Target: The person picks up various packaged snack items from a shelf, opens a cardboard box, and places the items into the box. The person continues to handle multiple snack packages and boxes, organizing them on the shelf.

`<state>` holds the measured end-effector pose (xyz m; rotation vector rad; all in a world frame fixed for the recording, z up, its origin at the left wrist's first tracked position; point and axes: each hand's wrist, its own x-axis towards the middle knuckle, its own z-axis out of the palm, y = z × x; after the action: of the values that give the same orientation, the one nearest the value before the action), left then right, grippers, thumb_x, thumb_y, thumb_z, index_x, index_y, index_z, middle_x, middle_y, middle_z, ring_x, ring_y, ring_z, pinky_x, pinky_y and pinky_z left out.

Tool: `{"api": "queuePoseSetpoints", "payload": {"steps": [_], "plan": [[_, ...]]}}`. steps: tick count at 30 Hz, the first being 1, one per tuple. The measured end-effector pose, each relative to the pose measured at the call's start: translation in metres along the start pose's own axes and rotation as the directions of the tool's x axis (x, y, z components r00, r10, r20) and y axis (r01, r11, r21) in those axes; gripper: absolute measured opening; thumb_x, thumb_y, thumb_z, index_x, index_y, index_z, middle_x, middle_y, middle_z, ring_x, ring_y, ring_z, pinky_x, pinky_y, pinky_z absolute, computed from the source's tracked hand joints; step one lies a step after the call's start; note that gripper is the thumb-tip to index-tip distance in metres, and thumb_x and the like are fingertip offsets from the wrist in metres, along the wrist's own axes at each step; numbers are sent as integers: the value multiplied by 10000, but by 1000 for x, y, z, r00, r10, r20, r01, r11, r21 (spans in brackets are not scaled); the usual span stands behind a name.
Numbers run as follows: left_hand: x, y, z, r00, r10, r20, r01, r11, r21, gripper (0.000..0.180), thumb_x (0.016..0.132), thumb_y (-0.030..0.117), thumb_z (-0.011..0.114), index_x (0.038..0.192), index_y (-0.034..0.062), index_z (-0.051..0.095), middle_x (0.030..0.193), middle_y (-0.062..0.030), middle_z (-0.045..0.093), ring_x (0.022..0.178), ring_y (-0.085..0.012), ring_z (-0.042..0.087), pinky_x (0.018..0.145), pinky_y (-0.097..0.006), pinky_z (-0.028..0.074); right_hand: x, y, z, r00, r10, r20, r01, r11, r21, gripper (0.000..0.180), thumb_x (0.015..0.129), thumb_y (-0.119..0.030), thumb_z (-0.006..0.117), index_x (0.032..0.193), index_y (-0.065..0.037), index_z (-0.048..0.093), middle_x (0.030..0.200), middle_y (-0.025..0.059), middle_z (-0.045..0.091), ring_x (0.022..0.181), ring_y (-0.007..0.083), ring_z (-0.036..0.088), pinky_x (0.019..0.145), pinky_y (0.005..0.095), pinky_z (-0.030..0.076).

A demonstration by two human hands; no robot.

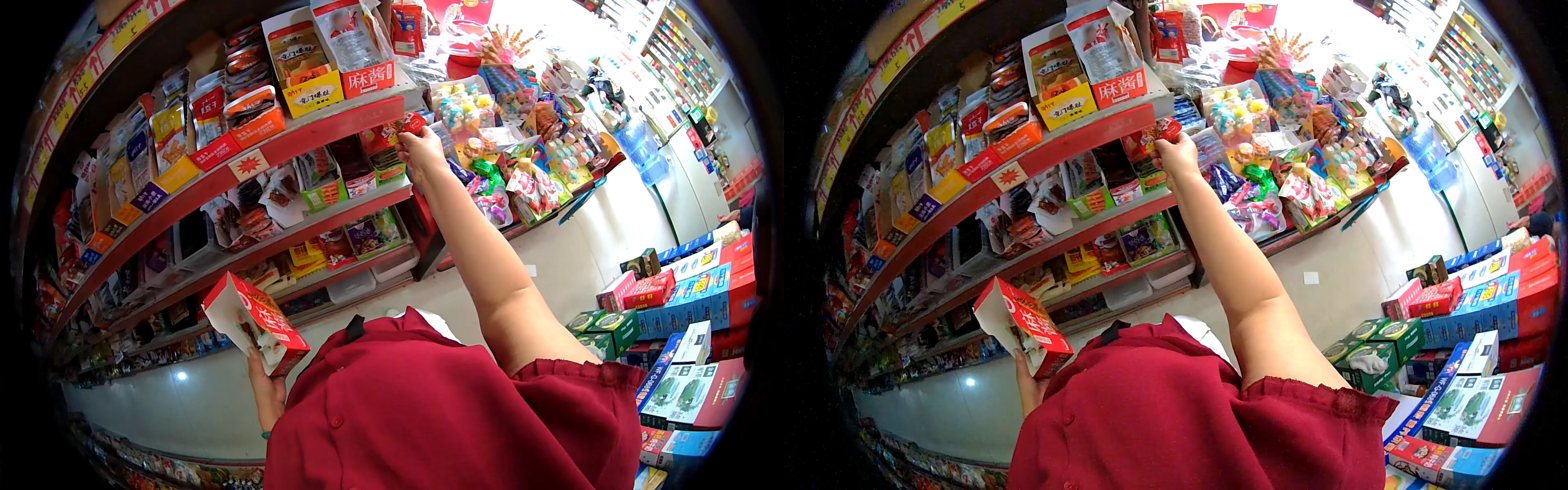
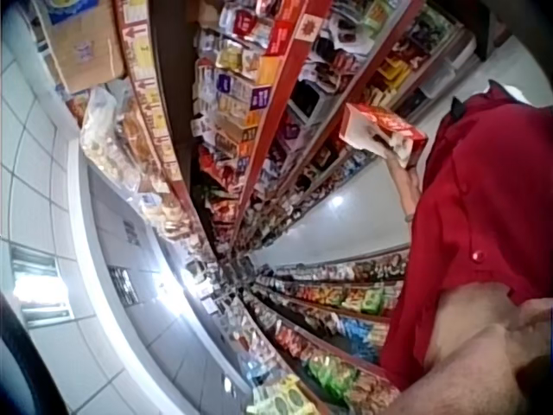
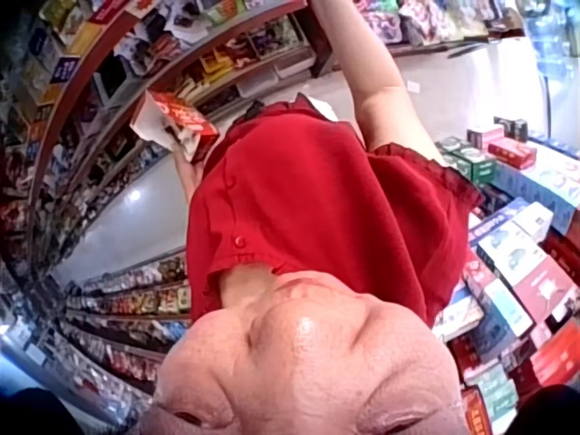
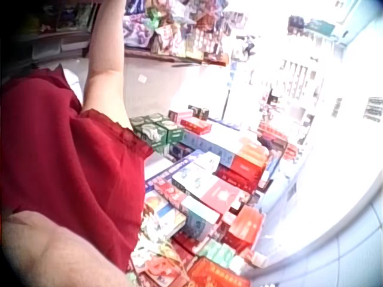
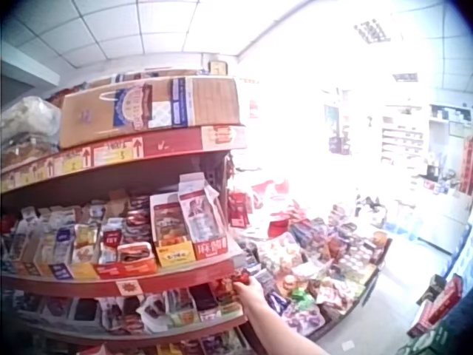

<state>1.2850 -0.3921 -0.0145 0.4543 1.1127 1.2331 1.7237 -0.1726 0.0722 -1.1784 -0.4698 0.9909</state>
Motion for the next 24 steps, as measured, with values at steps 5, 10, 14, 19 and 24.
{"api": "queuePoseSetpoints", "payload": {"steps": [5,10,14,19,24], "plan": [[-3,-2,-6,1000,-16,-15,16,1000,-7,655,874,450,548,1352,68,315,1298,-116,456,1157,-265,492,893,-453,472,23,10,9,1000,-20,18,22,997,-77,181,818,-5,579,981,-28,504,830,63,582,658,142,588,560,251,546],[1,1,-8,1000,-3,30,3,1000,-4,664,872,456,549,1355,69,310,1296,-120,457,1155,-273,493,893,-462,472,67,32,15,998,-14,60,23,989,-149,169,835,26,560,993,-4,509,854,84,586,734,168,613,642,278,578],[-2,1,-17,1000,-9,20,10,1000,-28,654,881,451,536,1361,72,305,1297,-118,457,1155,-280,492,893,-469,470,63,45,26,999,-46,28,51,972,-229,155,835,8,577,980,13,521,887,120,600,744,207,637,630,289,577],[-3,1,-24,999,-36,31,37,998,-47,620,901,429,511,1367,79,300,1302,-116,450,1163,-275,485,900,-469,463,46,48,20,993,-119,25,118,901,-416,142,860,-55,573,982,4,531,818,112,616,682,180,635,563,292,549],[0,7,-12,1000,10,13,-9,999,-37,597,913,406,501,1366,71,301,1305,-118,446,1169,-267,479,916,-449,451,-8,45,29,967,-174,188,240,871,-427,119,854,-88,579,920,11,568,754,79,627,595,124,613,487,248,494]]}}
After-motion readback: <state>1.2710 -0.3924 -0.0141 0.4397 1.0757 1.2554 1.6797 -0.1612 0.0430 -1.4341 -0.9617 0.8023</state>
